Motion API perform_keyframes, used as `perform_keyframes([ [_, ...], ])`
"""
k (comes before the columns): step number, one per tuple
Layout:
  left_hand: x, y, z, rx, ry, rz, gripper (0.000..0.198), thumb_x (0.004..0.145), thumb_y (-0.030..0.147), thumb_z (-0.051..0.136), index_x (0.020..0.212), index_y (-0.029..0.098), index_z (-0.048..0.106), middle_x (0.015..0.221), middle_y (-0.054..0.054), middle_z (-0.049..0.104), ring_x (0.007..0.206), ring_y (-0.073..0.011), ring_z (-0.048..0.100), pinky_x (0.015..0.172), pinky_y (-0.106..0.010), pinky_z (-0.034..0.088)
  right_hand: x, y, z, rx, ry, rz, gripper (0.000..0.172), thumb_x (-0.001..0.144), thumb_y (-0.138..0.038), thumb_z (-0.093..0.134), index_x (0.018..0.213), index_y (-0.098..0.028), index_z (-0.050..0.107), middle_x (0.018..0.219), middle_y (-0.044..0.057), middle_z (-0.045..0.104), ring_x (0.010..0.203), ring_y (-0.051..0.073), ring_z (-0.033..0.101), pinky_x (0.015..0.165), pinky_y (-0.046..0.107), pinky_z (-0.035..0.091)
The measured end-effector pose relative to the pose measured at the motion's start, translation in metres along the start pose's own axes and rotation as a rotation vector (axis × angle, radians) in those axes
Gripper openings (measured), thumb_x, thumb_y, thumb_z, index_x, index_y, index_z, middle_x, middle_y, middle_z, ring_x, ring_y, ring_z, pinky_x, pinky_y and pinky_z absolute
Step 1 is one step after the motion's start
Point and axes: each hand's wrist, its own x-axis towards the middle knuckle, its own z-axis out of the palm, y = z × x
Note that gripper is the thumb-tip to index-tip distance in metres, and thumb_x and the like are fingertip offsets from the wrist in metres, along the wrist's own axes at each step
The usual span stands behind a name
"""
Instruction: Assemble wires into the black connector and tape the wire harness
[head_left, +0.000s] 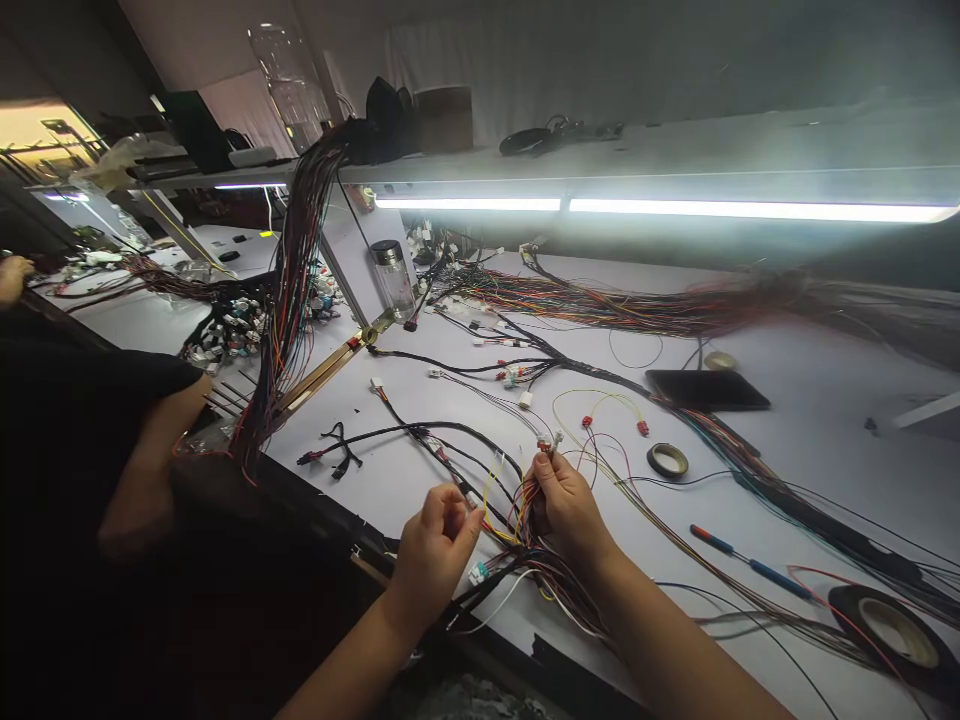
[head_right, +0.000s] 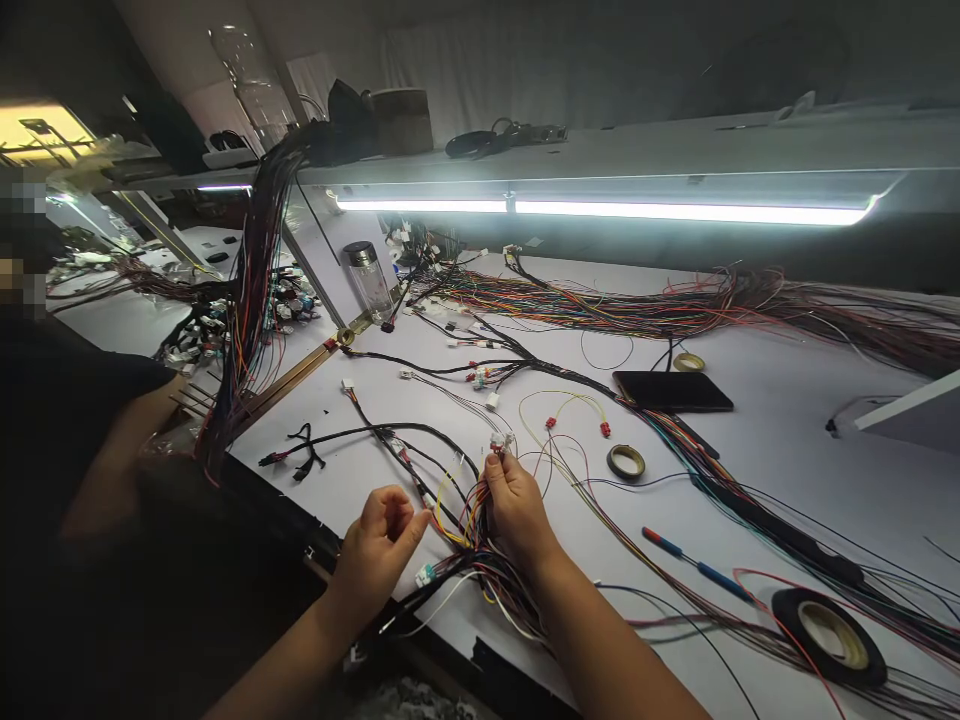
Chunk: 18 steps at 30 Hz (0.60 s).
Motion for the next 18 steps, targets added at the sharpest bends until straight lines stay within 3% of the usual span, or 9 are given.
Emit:
perform_keyframes([
  [4,0.0,0.011,0.006,0.127,-0.252,0.115,0.016,0.086,0.035,0.058,0.086,0.023,0.067,0.077,-0.002,0.067,0.072,-0.0179,0.059,0.068,-0.027,0.04,0.0,0.0,0.0,0.023,-0.027,-0.002,0.044,0.088,-0.063,0.047,0.074,-0.022,0.049,0.048,-0.007,0.044,0.037,0.009,0.037,0.037,0.023,0.031],
  [8,0.011,0.013,0.016,0.208,-0.353,0.112,0.018,0.084,0.036,0.059,0.086,0.024,0.072,0.083,-0.002,0.071,0.079,-0.021,0.062,0.071,-0.029,0.04,-0.001,-0.002,0.001,0.037,-0.054,-0.007,0.044,0.088,-0.063,0.048,0.074,-0.021,0.049,0.051,-0.006,0.045,0.039,0.009,0.038,0.039,0.022,0.032],
  [14,0.012,0.01,0.016,-0.052,-0.42,-0.015,0.016,0.083,0.032,0.057,0.079,0.02,0.068,0.08,-0.002,0.068,0.077,-0.0192,0.06,0.07,-0.027,0.043,0.0,-0.003,-0.001,0.029,-0.049,-0.02,0.043,0.088,-0.061,0.048,0.075,-0.021,0.05,0.056,-0.004,0.048,0.045,0.011,0.042,0.042,0.023,0.036],
  [18,0.003,0.005,0.019,-0.229,-0.354,-0.087,0.014,0.083,0.03,0.057,0.079,0.018,0.064,0.08,-0.003,0.067,0.078,-0.0183,0.06,0.072,-0.027,0.044,0.001,-0.002,-0.001,0.003,-0.025,-0.032,0.042,0.087,-0.061,0.051,0.074,-0.021,0.051,0.056,-0.003,0.05,0.045,0.011,0.042,0.042,0.023,0.035],
])
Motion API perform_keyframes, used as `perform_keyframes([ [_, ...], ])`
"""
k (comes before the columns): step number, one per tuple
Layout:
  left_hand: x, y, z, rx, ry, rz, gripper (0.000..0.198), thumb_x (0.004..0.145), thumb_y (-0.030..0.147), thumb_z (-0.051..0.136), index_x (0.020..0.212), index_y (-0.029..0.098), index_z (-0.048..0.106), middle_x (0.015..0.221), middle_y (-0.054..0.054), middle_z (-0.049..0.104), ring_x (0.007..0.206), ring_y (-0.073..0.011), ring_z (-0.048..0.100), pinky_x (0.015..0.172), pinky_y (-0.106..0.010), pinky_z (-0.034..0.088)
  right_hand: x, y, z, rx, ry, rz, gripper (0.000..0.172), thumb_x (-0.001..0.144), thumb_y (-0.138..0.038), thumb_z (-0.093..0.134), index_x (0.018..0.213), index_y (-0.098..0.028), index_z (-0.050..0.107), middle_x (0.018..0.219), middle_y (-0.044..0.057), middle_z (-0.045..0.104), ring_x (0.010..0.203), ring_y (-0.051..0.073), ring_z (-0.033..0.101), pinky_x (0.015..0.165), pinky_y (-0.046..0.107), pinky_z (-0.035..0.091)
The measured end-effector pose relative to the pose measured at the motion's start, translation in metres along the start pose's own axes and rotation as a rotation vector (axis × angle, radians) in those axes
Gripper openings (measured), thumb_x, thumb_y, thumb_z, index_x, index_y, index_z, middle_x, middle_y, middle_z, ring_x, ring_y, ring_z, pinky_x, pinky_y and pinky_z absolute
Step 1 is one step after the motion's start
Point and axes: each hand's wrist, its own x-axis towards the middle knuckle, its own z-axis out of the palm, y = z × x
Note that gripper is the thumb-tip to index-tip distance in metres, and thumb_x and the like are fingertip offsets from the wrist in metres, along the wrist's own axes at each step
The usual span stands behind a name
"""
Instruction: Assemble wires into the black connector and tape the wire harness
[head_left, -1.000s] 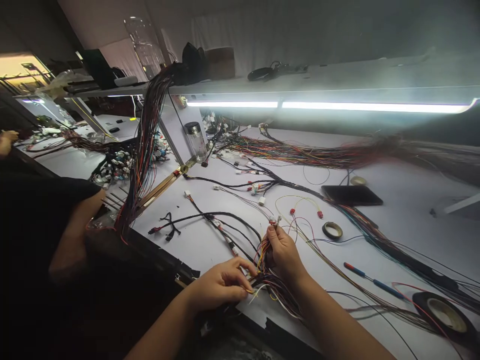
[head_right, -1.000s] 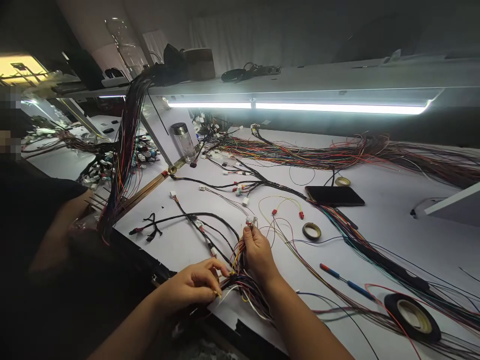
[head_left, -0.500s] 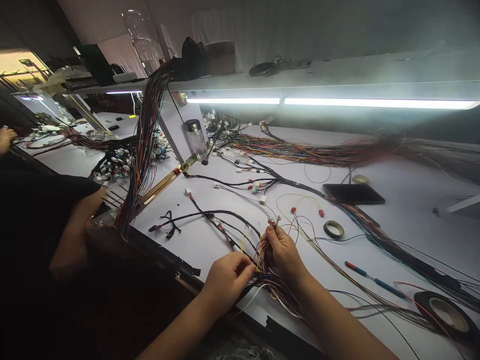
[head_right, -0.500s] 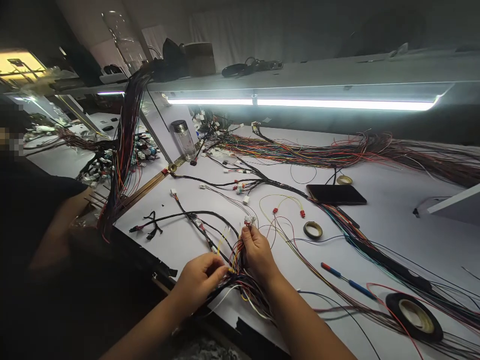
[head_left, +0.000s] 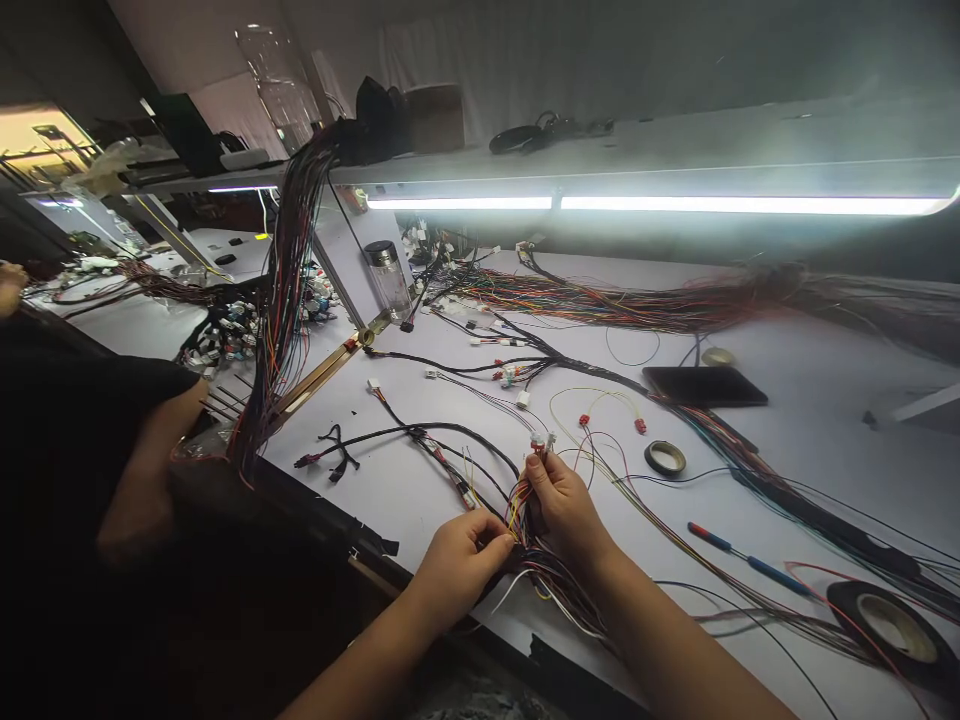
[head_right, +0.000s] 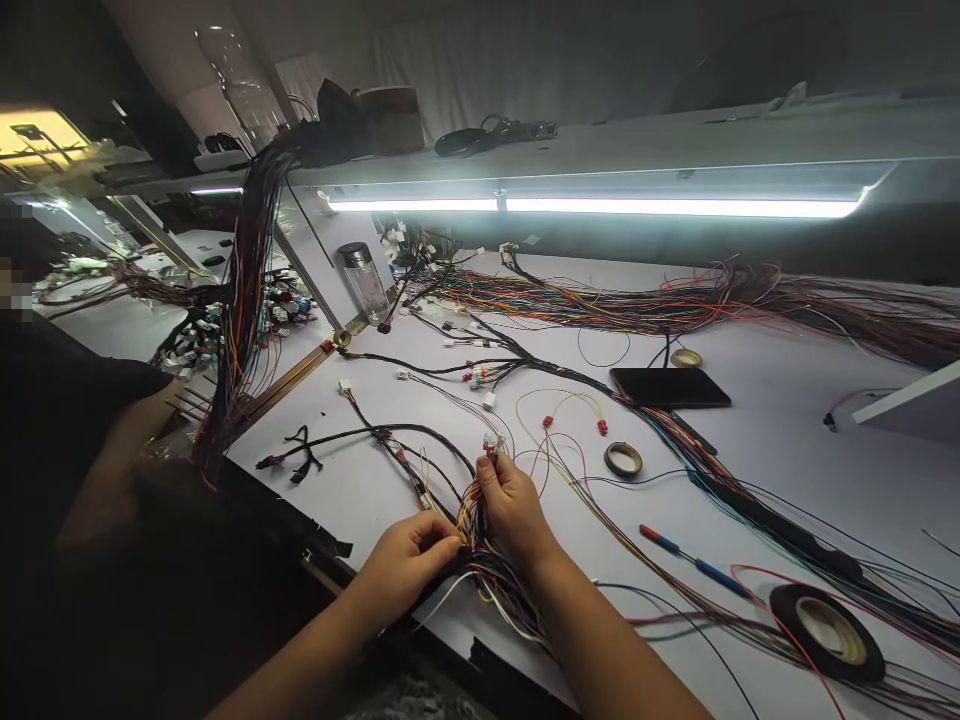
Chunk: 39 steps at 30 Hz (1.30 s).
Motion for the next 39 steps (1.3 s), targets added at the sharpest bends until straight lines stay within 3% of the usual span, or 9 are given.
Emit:
perform_keyframes([
  [7,0.006,-0.012,0.006,-0.237,0.03,-0.092,0.025,0.075,0.018,0.059,0.099,0.017,0.061,0.078,-0.001,0.065,0.066,-0.014,0.057,0.063,-0.025,0.043,-0.001,0.0,0.001,-0.004,0.03,0.005,0.044,0.086,-0.063,0.051,0.073,-0.021,0.051,0.056,-0.003,0.052,0.043,0.011,0.042,0.041,0.024,0.035],
  [13,-0.004,-0.002,-0.006,-0.136,-0.081,0.066,0.005,0.073,0.013,0.058,0.071,0.018,0.059,0.087,-0.003,0.062,0.085,-0.0172,0.056,0.08,-0.028,0.043,0.0,0.002,0.0,0.028,0.071,0.016,0.046,0.085,-0.066,0.049,0.072,-0.021,0.05,0.055,-0.002,0.054,0.042,0.012,0.045,0.04,0.025,0.037],
  [17,-0.005,0.007,-0.009,-0.091,-0.029,0.083,0.027,0.075,0.029,0.07,0.058,0.017,0.051,0.08,-0.001,0.053,0.077,-0.015,0.05,0.072,-0.025,0.041,-0.001,0.002,0.001,0.056,0.074,0.026,0.048,0.082,-0.069,0.052,0.073,-0.022,0.051,0.056,0.0,0.057,0.044,0.014,0.05,0.04,0.026,0.04],
  [21,-0.001,0.004,-0.005,-0.342,0.026,0.004,0.033,0.083,0.042,0.063,0.064,0.016,0.06,0.073,-0.002,0.056,0.068,-0.0127,0.048,0.067,-0.024,0.039,-0.002,0.0,0.001,0.094,0.082,0.039,0.047,0.084,-0.068,0.05,0.074,-0.022,0.049,0.055,-0.002,0.055,0.041,0.013,0.047,0.039,0.025,0.04],
  [24,-0.003,-0.002,-0.005,-0.641,-0.049,-0.103,0.028,0.082,0.043,0.066,0.084,0.015,0.066,0.078,-0.003,0.061,0.056,-0.0073,0.042,0.056,-0.022,0.033,-0.002,-0.001,0.001,0.124,0.088,0.048,0.045,0.086,-0.065,0.049,0.074,-0.022,0.048,0.055,-0.003,0.054,0.04,0.011,0.046,0.038,0.024,0.039],
  [27,-0.005,-0.004,-0.009,-0.811,-0.156,-0.139,0.028,0.076,0.04,0.072,0.073,0.015,0.061,0.064,0.002,0.053,0.046,-0.0041,0.033,0.049,-0.021,0.026,-0.001,0.0,0.0,0.14,0.082,0.057,0.045,0.085,-0.065,0.051,0.075,-0.021,0.049,0.055,-0.003,0.054,0.039,0.011,0.047,0.038,0.024,0.039],
  [32,-0.001,-0.004,-0.016,-0.655,-0.08,-0.095,0.036,0.08,0.041,0.066,0.058,0.014,0.054,0.057,0.001,0.049,0.049,-0.0072,0.046,0.05,-0.022,0.035,0.001,0.002,-0.002,0.155,0.088,0.06,0.046,0.084,-0.067,0.05,0.074,-0.022,0.049,0.049,-0.005,0.049,0.036,0.011,0.041,0.035,0.023,0.035],
  [35,0.007,-0.005,-0.015,-0.561,0.073,-0.189,0.033,0.081,0.049,0.062,0.076,0.017,0.054,0.053,0.007,0.048,0.036,-0.0052,0.038,0.038,-0.019,0.029,0.001,0.003,-0.002,0.174,0.075,0.053,0.044,0.087,-0.064,0.049,0.074,-0.022,0.05,0.05,-0.005,0.049,0.037,0.01,0.041,0.035,0.022,0.034],
  [39,0.019,-0.004,-0.012,-0.421,0.051,-0.256,0.044,0.077,0.049,0.065,0.105,0.019,0.048,0.046,0.013,0.044,0.028,-0.0056,0.03,0.032,-0.018,0.021,-0.001,0.003,-0.001,0.213,0.043,0.026,0.041,0.089,-0.059,0.05,0.074,-0.021,0.052,0.055,-0.004,0.05,0.041,0.009,0.042,0.038,0.022,0.036],
])
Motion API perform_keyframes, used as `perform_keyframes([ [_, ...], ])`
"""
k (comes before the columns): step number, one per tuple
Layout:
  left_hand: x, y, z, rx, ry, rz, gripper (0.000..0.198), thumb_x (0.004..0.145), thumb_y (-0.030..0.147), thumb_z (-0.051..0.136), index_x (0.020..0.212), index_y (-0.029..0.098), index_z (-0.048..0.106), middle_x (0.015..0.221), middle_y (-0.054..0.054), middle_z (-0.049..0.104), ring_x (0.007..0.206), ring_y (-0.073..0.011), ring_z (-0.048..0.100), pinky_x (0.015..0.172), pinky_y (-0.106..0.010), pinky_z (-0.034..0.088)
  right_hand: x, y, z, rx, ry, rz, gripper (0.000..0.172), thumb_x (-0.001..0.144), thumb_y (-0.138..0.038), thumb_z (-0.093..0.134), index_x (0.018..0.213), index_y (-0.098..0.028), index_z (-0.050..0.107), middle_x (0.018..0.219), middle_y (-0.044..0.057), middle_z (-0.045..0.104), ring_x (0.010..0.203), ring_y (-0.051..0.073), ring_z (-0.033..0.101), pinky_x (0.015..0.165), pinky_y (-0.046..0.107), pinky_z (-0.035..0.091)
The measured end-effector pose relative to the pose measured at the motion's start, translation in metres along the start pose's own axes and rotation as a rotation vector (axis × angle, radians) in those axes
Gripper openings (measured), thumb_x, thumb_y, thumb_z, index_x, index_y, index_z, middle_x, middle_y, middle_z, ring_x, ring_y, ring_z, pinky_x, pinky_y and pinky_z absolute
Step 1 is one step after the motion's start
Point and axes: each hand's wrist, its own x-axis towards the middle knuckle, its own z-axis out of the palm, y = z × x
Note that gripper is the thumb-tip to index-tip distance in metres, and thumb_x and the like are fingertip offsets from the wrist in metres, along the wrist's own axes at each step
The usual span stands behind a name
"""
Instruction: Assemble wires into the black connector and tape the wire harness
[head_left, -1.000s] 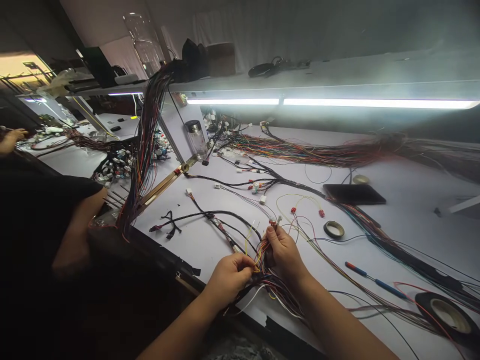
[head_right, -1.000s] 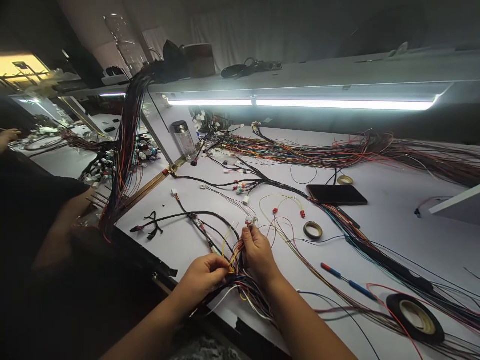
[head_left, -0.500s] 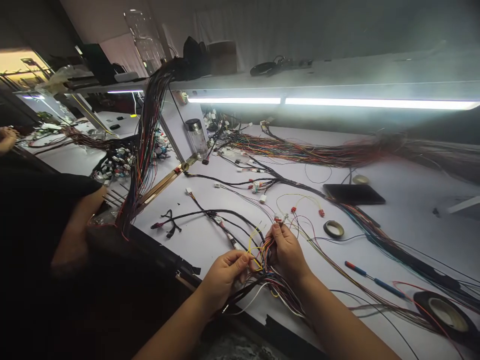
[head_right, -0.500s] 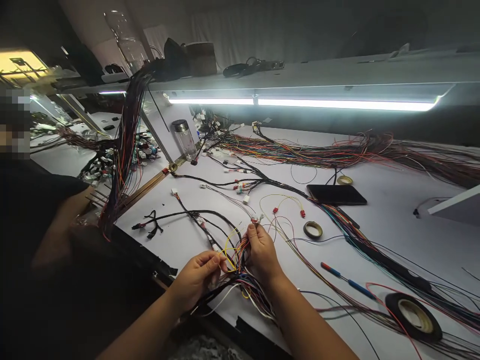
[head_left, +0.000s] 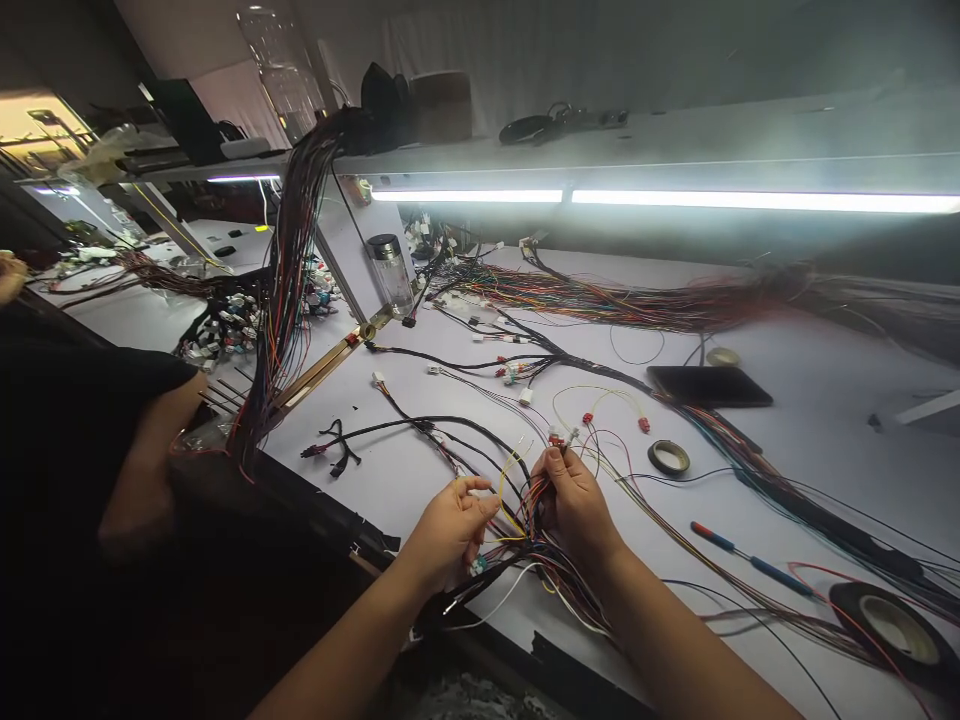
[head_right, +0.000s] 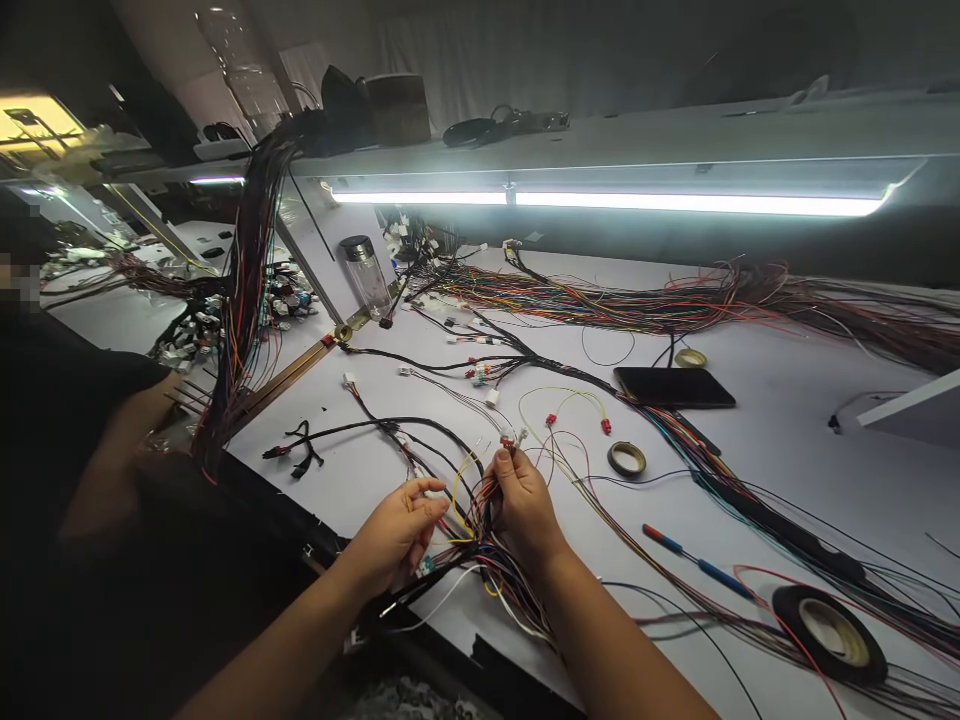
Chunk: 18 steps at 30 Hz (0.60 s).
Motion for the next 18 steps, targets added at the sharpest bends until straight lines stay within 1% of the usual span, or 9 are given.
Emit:
perform_keyframes([
  [2,0.006,0.004,0.001,0.135,0.032,0.027,0.042,0.077,0.05,0.064,0.103,0.02,0.049,0.043,0.014,0.042,0.029,-0.0065,0.031,0.034,-0.019,0.023,-0.001,0.0,0.001,0.018,-0.017,-0.016,0.041,0.089,-0.059,0.051,0.074,-0.02,0.052,0.058,-0.003,0.051,0.044,0.01,0.043,0.041,0.022,0.038],
  [5,0.017,0.009,0.001,0.332,0.068,0.142,0.038,0.075,0.048,0.067,0.097,0.019,0.057,0.046,0.009,0.049,0.039,-0.0096,0.043,0.042,-0.02,0.029,-0.003,0.0,0.001,0.037,-0.041,-0.031,0.042,0.087,-0.059,0.054,0.073,-0.02,0.053,0.061,-0.003,0.052,0.047,0.01,0.044,0.043,0.022,0.039],
  [7,0.022,0.011,0.001,0.353,0.038,0.188,0.034,0.074,0.047,0.068,0.09,0.018,0.063,0.048,0.006,0.053,0.045,-0.0115,0.049,0.047,-0.022,0.033,-0.003,0.0,0.001,0.044,-0.052,-0.033,0.041,0.087,-0.058,0.055,0.073,-0.019,0.053,0.061,-0.003,0.051,0.047,0.009,0.044,0.043,0.021,0.039],
  [9,0.022,0.011,0.002,0.315,0.007,0.194,0.034,0.078,0.05,0.063,0.084,0.017,0.064,0.051,0.005,0.054,0.048,-0.0121,0.05,0.051,-0.023,0.036,-0.002,0.0,0.001,0.047,-0.045,-0.033,0.041,0.088,-0.057,0.055,0.073,-0.019,0.053,0.059,-0.004,0.05,0.045,0.008,0.043,0.042,0.02,0.037],
  [11,0.014,0.009,0.001,0.275,0.019,0.203,0.038,0.083,0.054,0.056,0.084,0.017,0.064,0.06,0.002,0.058,0.053,-0.0125,0.053,0.054,-0.023,0.039,0.0,-0.001,0.001,0.047,-0.019,-0.025,0.041,0.089,-0.057,0.053,0.073,-0.019,0.053,0.056,-0.005,0.049,0.042,0.007,0.041,0.039,0.02,0.035],
  [12,0.008,0.009,0.0,0.255,0.029,0.227,0.039,0.084,0.054,0.054,0.084,0.017,0.064,0.069,0.0,0.062,0.06,-0.0134,0.056,0.056,-0.023,0.041,0.001,-0.001,0.001,0.045,-0.005,-0.019,0.041,0.089,-0.057,0.052,0.073,-0.019,0.053,0.055,-0.005,0.049,0.041,0.007,0.041,0.038,0.019,0.034],
  [14,-0.01,0.007,-0.004,0.225,0.009,0.299,0.035,0.086,0.05,0.056,0.083,0.016,0.065,0.093,-0.006,0.067,0.082,-0.0171,0.062,0.068,-0.025,0.047,0.003,-0.001,0.001,0.041,0.021,-0.004,0.041,0.089,-0.058,0.051,0.074,-0.02,0.052,0.055,-0.005,0.051,0.039,0.008,0.042,0.037,0.019,0.034],
  [16,-0.03,0.006,-0.009,0.232,-0.105,0.347,0.027,0.089,0.042,0.057,0.086,0.017,0.067,0.11,-0.009,0.067,0.103,-0.021,0.061,0.085,-0.029,0.047,0.004,-0.001,0.001,0.035,0.044,0.009,0.042,0.089,-0.059,0.051,0.074,-0.02,0.051,0.052,-0.005,0.051,0.037,0.008,0.041,0.035,0.019,0.034],
  [18,-0.045,0.004,-0.014,0.316,-0.262,0.393,0.021,0.092,0.032,0.053,0.09,0.019,0.069,0.115,-0.009,0.068,0.109,-0.022,0.061,0.094,-0.032,0.046,0.005,-0.002,0.001,0.029,0.063,0.018,0.043,0.088,-0.06,0.051,0.073,-0.02,0.051,0.048,-0.006,0.048,0.034,0.007,0.038,0.033,0.019,0.032],
])
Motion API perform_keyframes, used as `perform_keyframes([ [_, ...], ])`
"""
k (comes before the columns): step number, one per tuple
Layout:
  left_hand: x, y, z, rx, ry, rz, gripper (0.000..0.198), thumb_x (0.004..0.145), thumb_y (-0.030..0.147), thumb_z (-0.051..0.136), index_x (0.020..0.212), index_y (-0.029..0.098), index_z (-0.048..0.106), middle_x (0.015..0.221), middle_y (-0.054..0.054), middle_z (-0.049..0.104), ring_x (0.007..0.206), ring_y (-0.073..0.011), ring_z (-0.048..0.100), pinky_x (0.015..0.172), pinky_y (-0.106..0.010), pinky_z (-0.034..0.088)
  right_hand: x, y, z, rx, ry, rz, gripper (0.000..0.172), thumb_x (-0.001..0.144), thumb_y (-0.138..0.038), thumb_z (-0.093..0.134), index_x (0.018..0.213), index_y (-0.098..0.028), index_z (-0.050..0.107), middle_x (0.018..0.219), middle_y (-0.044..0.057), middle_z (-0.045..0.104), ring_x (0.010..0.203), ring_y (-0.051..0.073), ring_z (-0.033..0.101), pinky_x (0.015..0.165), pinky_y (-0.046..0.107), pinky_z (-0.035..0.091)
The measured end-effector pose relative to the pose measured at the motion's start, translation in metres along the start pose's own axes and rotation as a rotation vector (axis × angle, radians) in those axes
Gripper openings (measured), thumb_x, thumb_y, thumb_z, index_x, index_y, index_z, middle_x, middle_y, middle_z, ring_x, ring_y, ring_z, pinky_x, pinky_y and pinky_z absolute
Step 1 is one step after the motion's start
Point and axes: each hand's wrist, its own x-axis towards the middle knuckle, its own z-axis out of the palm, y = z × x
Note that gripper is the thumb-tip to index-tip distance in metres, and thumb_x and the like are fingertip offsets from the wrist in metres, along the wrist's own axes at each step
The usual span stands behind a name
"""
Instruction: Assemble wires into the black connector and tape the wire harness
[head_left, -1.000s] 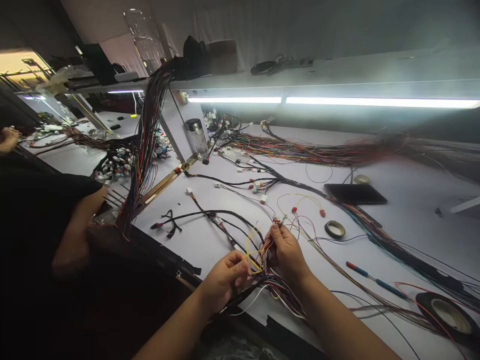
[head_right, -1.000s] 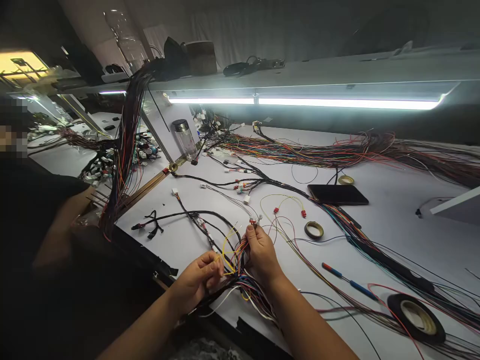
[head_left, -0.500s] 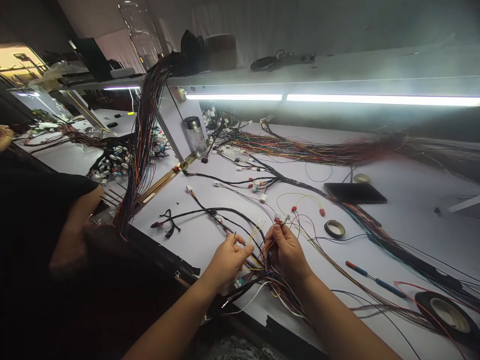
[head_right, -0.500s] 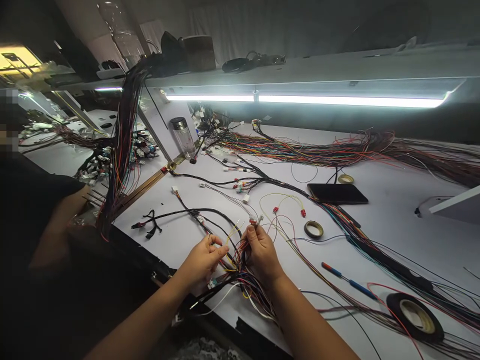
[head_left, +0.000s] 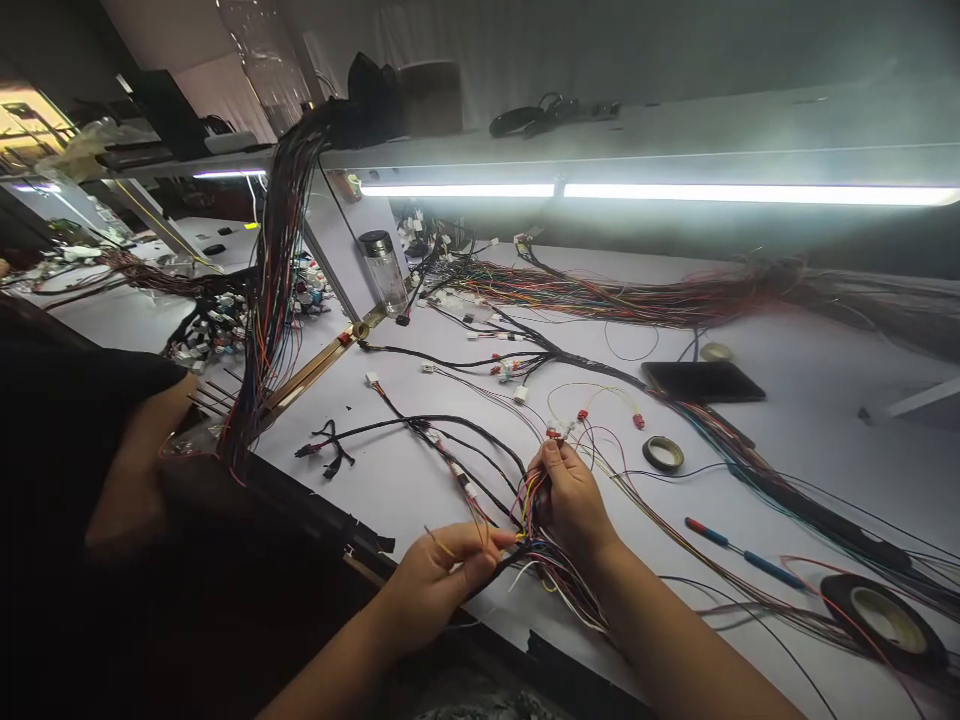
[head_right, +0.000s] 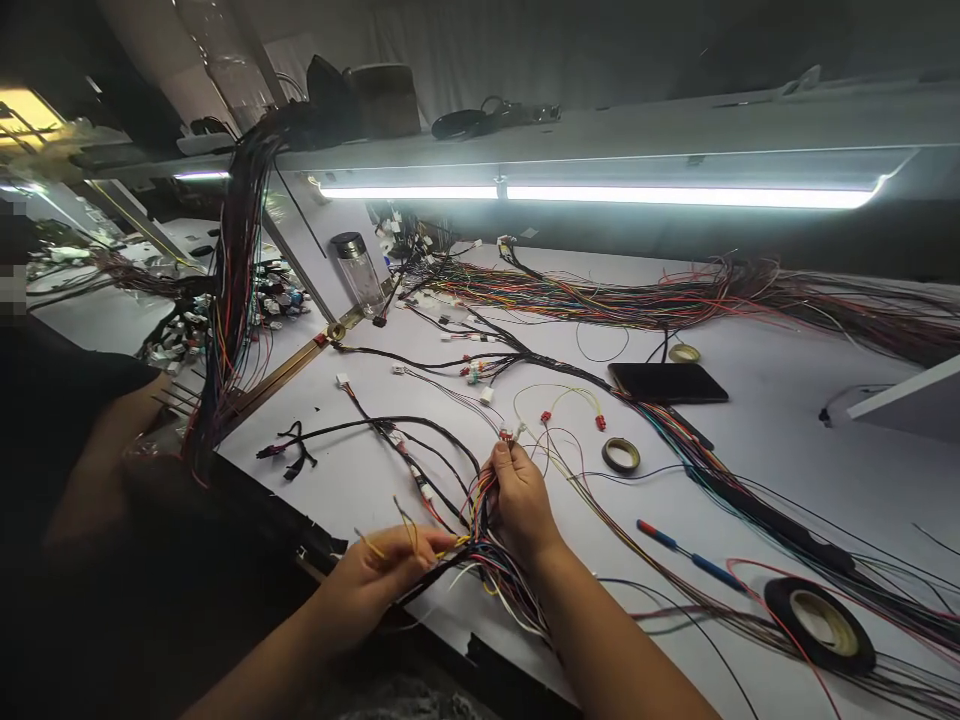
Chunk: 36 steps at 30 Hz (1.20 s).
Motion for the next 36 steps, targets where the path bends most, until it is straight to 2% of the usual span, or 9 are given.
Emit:
perform_keyframes([
  [7,-0.017,-0.011,-0.003,0.452,-0.335,0.445,0.037,0.088,0.011,0.055,0.122,0.024,0.061,0.135,-0.009,0.058,0.129,-0.0243,0.049,0.107,-0.041,0.041,0.0,-0.003,0.0,-0.046,0.005,-0.007,0.047,0.089,-0.065,0.043,0.071,-0.021,0.046,0.045,-0.008,0.041,0.032,0.008,0.033,0.031,0.019,0.029],
  [11,-0.036,-0.013,-0.011,0.477,-0.378,0.414,0.044,0.087,0.008,0.052,0.125,0.029,0.06,0.129,-0.007,0.063,0.128,-0.0236,0.05,0.108,-0.042,0.041,0.0,-0.008,0.001,-0.113,-0.034,-0.053,0.046,0.092,-0.063,0.035,0.073,-0.022,0.046,0.054,-0.006,0.046,0.037,0.009,0.036,0.035,0.021,0.033],
  [15,-0.062,-0.003,-0.047,0.349,-0.425,0.189,0.055,0.085,0.019,0.059,0.136,0.032,0.049,0.143,-0.007,0.05,0.133,-0.0288,0.043,0.11,-0.049,0.035,-0.004,-0.024,0.01,-0.239,-0.167,-0.167,0.038,0.086,-0.058,0.056,0.078,-0.021,0.059,0.084,0.002,0.061,0.08,0.017,0.058,0.075,0.028,0.048],
  [18,-0.062,0.004,-0.077,0.19,-0.234,0.071,0.056,0.084,0.048,0.061,0.136,0.029,0.051,0.152,-0.01,0.036,0.137,-0.0356,0.035,0.109,-0.052,0.034,-0.014,-0.041,0.024,-0.37,-0.366,-0.202,0.032,0.091,-0.051,0.052,0.089,-0.022,0.064,0.095,0.004,0.065,0.096,0.02,0.057,0.089,0.031,0.042],
  [22,-0.032,0.014,-0.087,0.191,0.332,0.123,0.057,0.09,0.059,0.043,0.137,0.026,0.045,0.127,-0.013,0.054,0.102,-0.0255,0.058,0.088,-0.041,0.048,-0.027,-0.051,0.05,-0.713,-0.651,-0.137,0.029,0.099,-0.039,0.037,0.084,-0.022,0.057,0.074,-0.001,0.063,0.07,0.015,0.056,0.067,0.026,0.041],
  [24,-0.013,0.019,-0.081,0.344,0.314,0.218,0.067,0.084,0.062,0.052,0.139,0.027,0.04,0.122,-0.011,0.055,0.086,-0.0195,0.057,0.079,-0.034,0.048,-0.03,-0.05,0.063,-0.83,-0.712,-0.135,0.024,0.096,-0.034,0.042,0.078,-0.022,0.054,0.068,-0.003,0.057,0.062,0.013,0.05,0.059,0.024,0.036],
  [27,0.009,0.023,-0.071,0.498,0.147,0.303,0.052,0.082,0.064,0.052,0.112,0.023,0.062,0.097,-0.006,0.062,0.078,-0.0179,0.054,0.074,-0.031,0.043,-0.03,-0.043,0.077,-0.866,-0.781,-0.132,0.021,0.092,-0.029,0.048,0.073,-0.021,0.051,0.064,-0.004,0.053,0.059,0.012,0.046,0.056,0.023,0.033],
  [31,0.024,0.014,-0.069,0.428,0.265,0.042,0.051,0.09,0.059,0.04,0.064,0.019,0.057,0.062,0.0,0.053,0.063,-0.0155,0.05,0.064,-0.028,0.039,-0.027,-0.033,0.081,-0.822,-0.794,-0.049,0.022,0.092,-0.03,0.047,0.073,-0.02,0.052,0.063,-0.004,0.055,0.057,0.011,0.047,0.054,0.021,0.035],
  [36,0.024,-0.004,-0.072,0.267,0.264,-0.14,0.055,0.091,0.064,0.027,0.072,0.019,0.052,0.048,0.004,0.05,0.041,-0.0123,0.045,0.043,-0.023,0.033,-0.026,-0.019,0.078,-0.784,-0.723,0.038,0.028,0.095,-0.033,0.038,0.081,-0.02,0.058,0.06,-0.004,0.054,0.051,0.011,0.044,0.049,0.021,0.034],
])
